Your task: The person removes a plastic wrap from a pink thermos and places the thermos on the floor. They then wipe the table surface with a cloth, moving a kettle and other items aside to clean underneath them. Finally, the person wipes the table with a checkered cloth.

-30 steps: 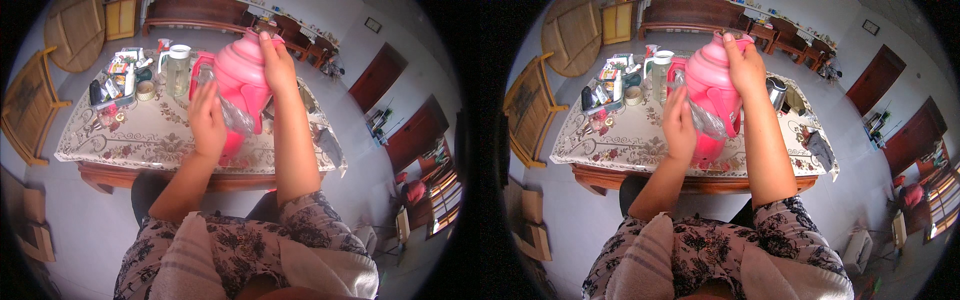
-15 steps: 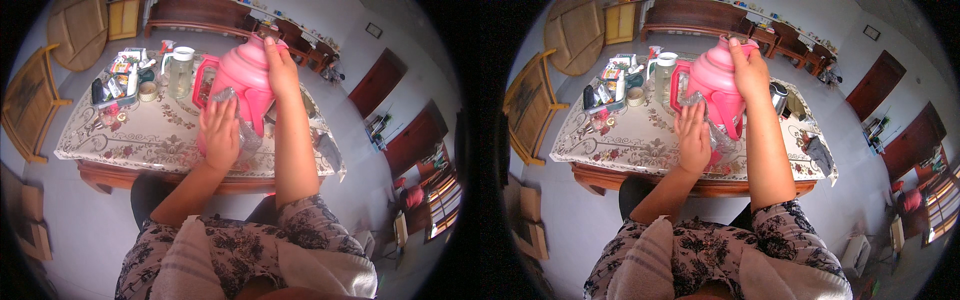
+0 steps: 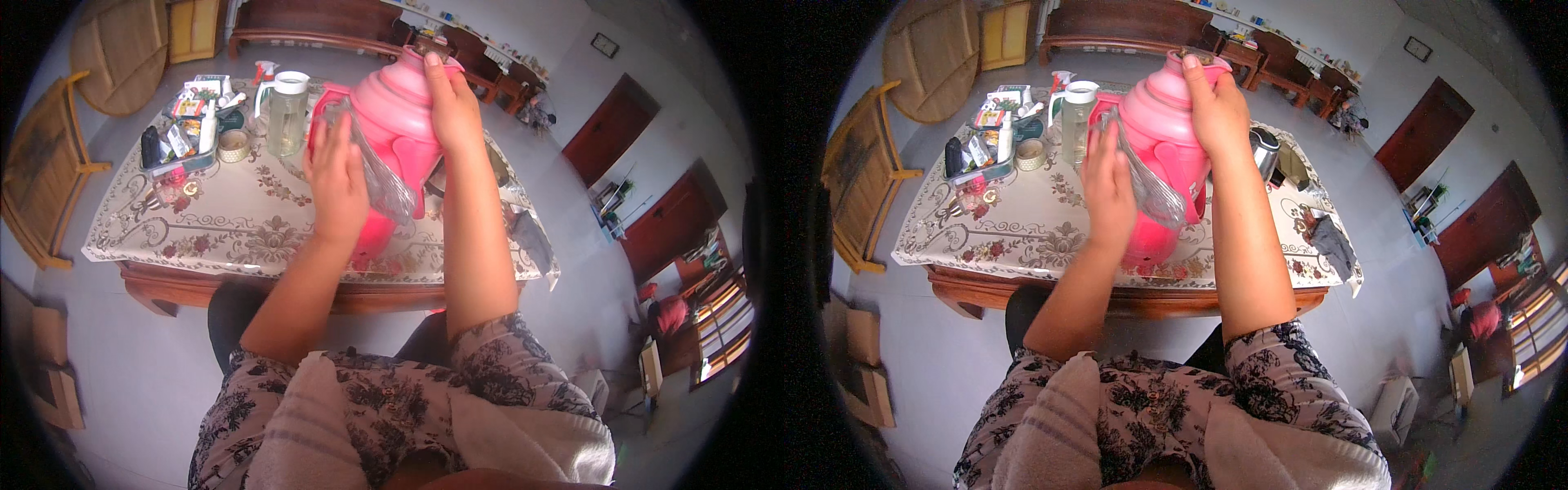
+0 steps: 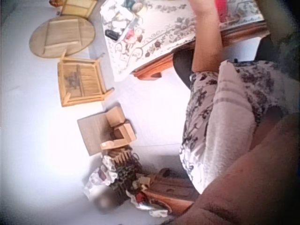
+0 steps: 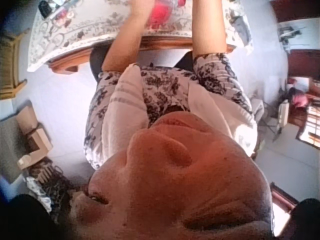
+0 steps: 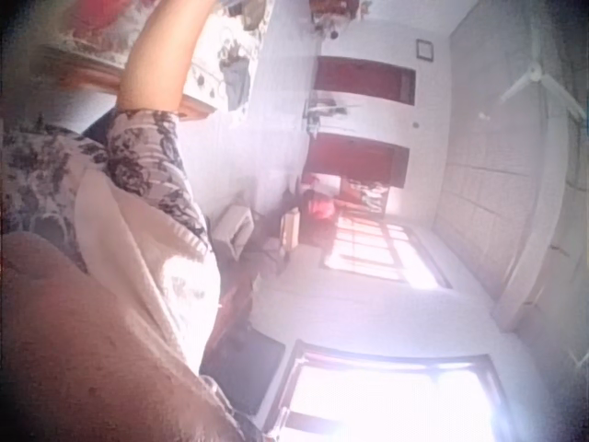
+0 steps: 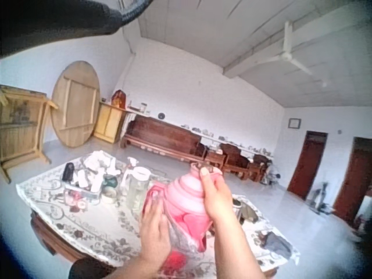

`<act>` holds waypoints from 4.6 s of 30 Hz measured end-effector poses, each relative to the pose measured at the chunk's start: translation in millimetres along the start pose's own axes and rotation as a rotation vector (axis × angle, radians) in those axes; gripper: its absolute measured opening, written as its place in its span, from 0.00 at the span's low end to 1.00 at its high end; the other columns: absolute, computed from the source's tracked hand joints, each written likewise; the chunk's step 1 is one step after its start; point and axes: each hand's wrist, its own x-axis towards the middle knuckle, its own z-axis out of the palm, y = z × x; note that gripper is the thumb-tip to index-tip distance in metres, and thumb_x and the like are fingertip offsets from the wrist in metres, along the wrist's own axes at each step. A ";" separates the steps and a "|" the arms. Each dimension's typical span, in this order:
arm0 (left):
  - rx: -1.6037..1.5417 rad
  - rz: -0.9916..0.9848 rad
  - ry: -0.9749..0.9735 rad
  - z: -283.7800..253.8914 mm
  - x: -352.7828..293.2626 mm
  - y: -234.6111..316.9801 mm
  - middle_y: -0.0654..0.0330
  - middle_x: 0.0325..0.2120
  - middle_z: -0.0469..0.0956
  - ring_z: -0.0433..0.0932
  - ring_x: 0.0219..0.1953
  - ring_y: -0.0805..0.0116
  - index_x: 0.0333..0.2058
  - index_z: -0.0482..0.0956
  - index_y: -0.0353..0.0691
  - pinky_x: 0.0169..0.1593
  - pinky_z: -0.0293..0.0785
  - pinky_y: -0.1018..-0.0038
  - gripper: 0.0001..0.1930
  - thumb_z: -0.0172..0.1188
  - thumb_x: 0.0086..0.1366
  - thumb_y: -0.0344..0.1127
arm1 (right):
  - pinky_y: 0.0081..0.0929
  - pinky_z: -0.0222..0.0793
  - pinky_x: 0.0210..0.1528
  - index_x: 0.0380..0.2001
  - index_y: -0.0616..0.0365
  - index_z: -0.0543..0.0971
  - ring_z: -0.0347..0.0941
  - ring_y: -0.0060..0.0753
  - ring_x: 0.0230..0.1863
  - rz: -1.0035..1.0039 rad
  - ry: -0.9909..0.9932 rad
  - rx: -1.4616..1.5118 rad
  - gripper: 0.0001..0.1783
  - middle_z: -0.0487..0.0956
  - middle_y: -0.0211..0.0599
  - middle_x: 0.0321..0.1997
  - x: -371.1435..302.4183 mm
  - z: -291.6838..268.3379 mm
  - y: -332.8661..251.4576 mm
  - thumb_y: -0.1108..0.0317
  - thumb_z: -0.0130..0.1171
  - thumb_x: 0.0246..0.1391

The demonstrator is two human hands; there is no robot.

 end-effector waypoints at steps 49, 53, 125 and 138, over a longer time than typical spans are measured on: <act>-0.153 -0.158 -0.039 8.6 -16.7 -28.3 0.50 0.60 0.67 0.60 0.65 0.54 0.62 0.64 0.37 0.65 0.45 0.49 0.23 0.44 0.70 0.36 | 0.40 0.66 0.54 0.47 0.70 0.75 0.74 0.59 0.51 0.001 0.017 -0.065 0.48 0.78 0.64 0.45 -1.7 0.1 -2.4 0.27 0.46 0.53; 0.068 -0.221 -0.167 -13.7 -72.2 -38.2 0.53 0.59 0.68 0.59 0.66 0.53 0.62 0.64 0.39 0.65 0.44 0.46 0.23 0.45 0.70 0.37 | 0.39 0.66 0.54 0.46 0.70 0.75 0.74 0.58 0.51 -0.010 0.025 -0.030 0.47 0.78 0.63 0.45 -3.5 -0.6 -8.3 0.28 0.47 0.53; 0.021 -0.005 -0.139 -21.4 -12.5 -5.3 0.53 0.58 0.69 0.64 0.63 0.55 0.59 0.69 0.41 0.65 0.46 0.50 0.22 0.46 0.66 0.27 | 0.41 0.66 0.55 0.47 0.68 0.75 0.74 0.59 0.51 -0.008 0.030 -0.099 0.48 0.78 0.63 0.44 -3.9 -1.4 -3.4 0.26 0.46 0.51; 0.125 -0.023 -0.152 -26.1 -20.8 8.1 0.50 0.56 0.71 0.67 0.60 0.52 0.58 0.69 0.37 0.62 0.57 0.60 0.22 0.47 0.64 0.25 | 0.40 0.66 0.55 0.47 0.67 0.76 0.74 0.58 0.51 -0.022 0.035 -0.090 0.48 0.78 0.61 0.45 -4.4 -2.0 -8.9 0.26 0.46 0.51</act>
